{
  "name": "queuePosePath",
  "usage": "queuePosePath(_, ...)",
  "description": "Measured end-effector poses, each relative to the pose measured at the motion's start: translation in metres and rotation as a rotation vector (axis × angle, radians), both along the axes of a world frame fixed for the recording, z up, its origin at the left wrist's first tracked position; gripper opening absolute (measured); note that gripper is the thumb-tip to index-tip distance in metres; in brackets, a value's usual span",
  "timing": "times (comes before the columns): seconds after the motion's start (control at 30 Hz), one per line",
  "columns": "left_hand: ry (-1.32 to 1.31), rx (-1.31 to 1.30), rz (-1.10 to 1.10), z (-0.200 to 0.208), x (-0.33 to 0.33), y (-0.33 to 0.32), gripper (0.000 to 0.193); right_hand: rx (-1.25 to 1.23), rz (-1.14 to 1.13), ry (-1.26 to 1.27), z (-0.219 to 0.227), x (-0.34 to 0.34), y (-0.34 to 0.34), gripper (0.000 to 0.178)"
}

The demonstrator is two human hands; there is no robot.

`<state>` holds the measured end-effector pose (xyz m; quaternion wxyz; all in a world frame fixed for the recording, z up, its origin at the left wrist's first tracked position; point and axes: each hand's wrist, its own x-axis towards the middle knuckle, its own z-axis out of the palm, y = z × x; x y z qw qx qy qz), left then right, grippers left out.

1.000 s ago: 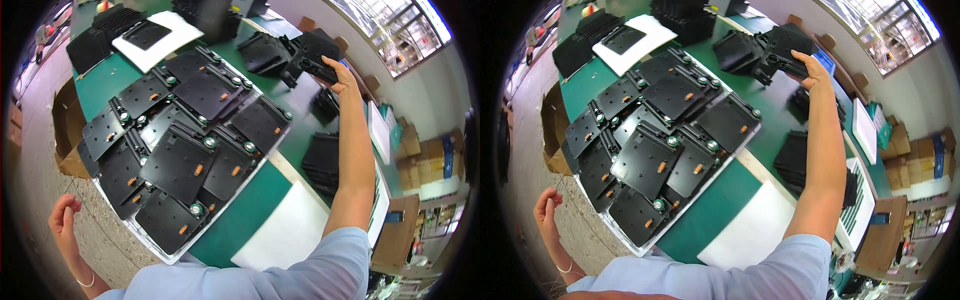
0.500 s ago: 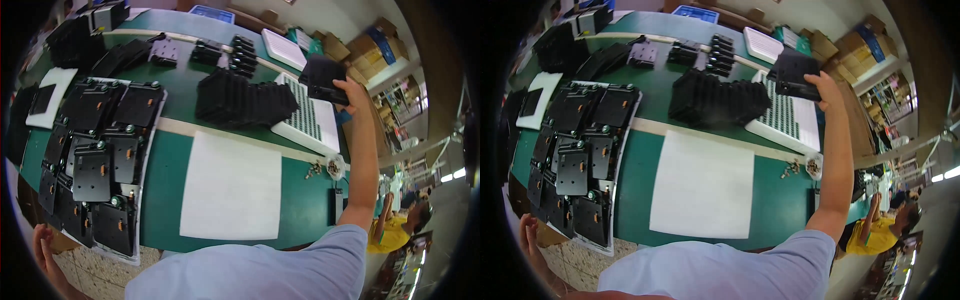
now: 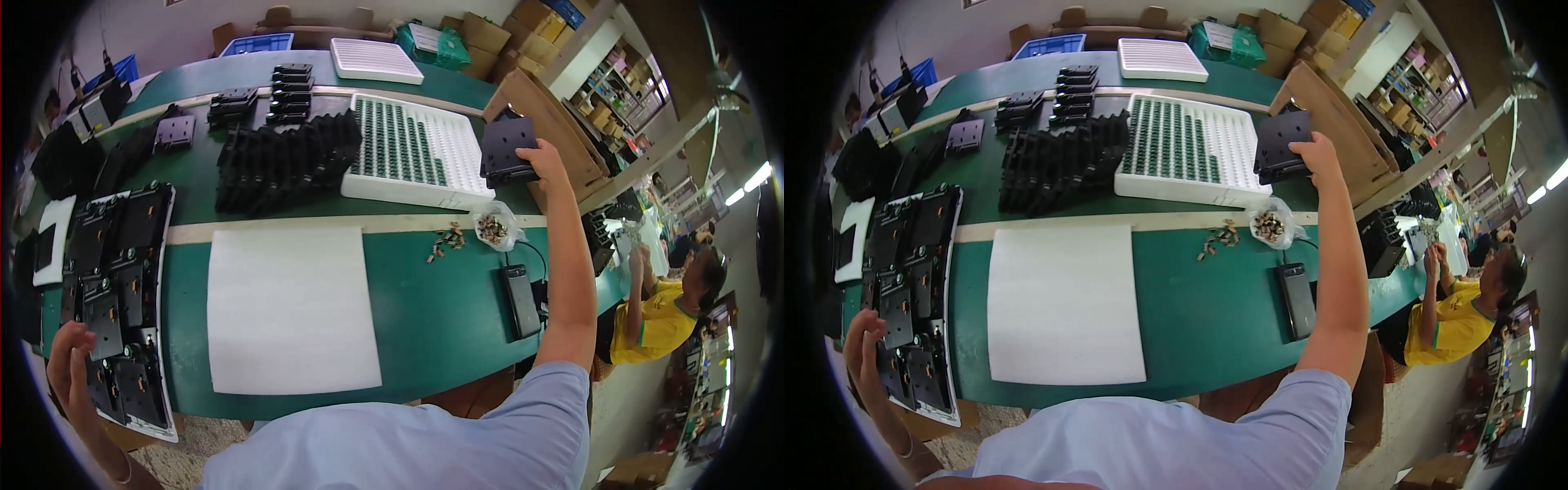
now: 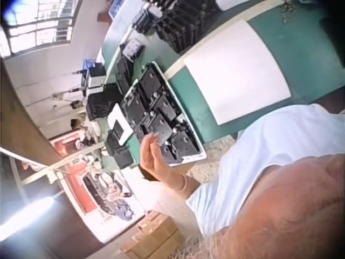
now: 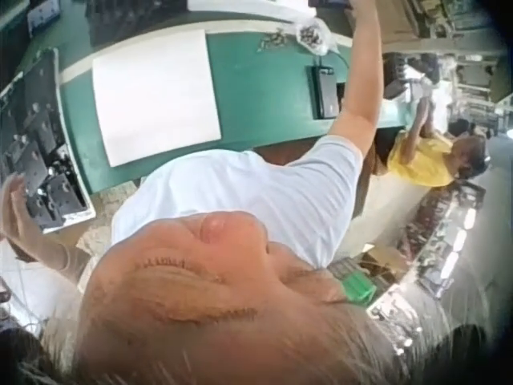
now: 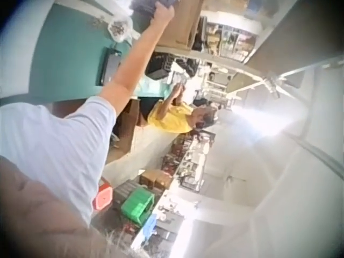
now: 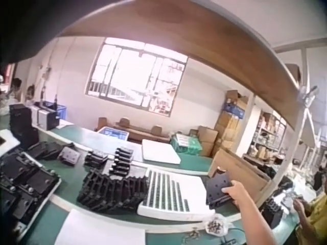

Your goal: The person assembles small electronic housings by inserting metal inserts into plastic frames using a manual insertion tool, then organizes the finished parts into a parts tray on an assembly line.

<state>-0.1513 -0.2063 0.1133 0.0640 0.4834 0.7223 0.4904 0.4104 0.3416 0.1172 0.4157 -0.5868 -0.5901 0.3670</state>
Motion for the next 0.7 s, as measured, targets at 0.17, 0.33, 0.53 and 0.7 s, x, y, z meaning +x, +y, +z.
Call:
queuePosePath(0.17, -0.037, -0.017, -0.146, 0.007, 0.030, 0.065, 0.021, 0.070, -0.155, -0.114, -0.028, 0.037, 0.043, 0.040)
queuePosePath(0.33, -0.079, -0.049, -0.031, 0.023, 0.029, 0.070, 0.022, 0.352, -0.260, -0.888, -0.028, 0.043, 0.063, 0.036)
queuePosePath(0.53, -0.055, -0.069, 0.026, 0.011, -0.011, 0.149, 0.034, 0.510, -0.237, -1.416, -0.112, 0.108, 0.079, 0.024)
queuePosePath(0.7, 0.101, -0.176, 0.228, -0.003, -0.098, 0.190, 0.032, 0.135, -0.088, -1.251, -0.128, 0.058, 0.067, 0.053)
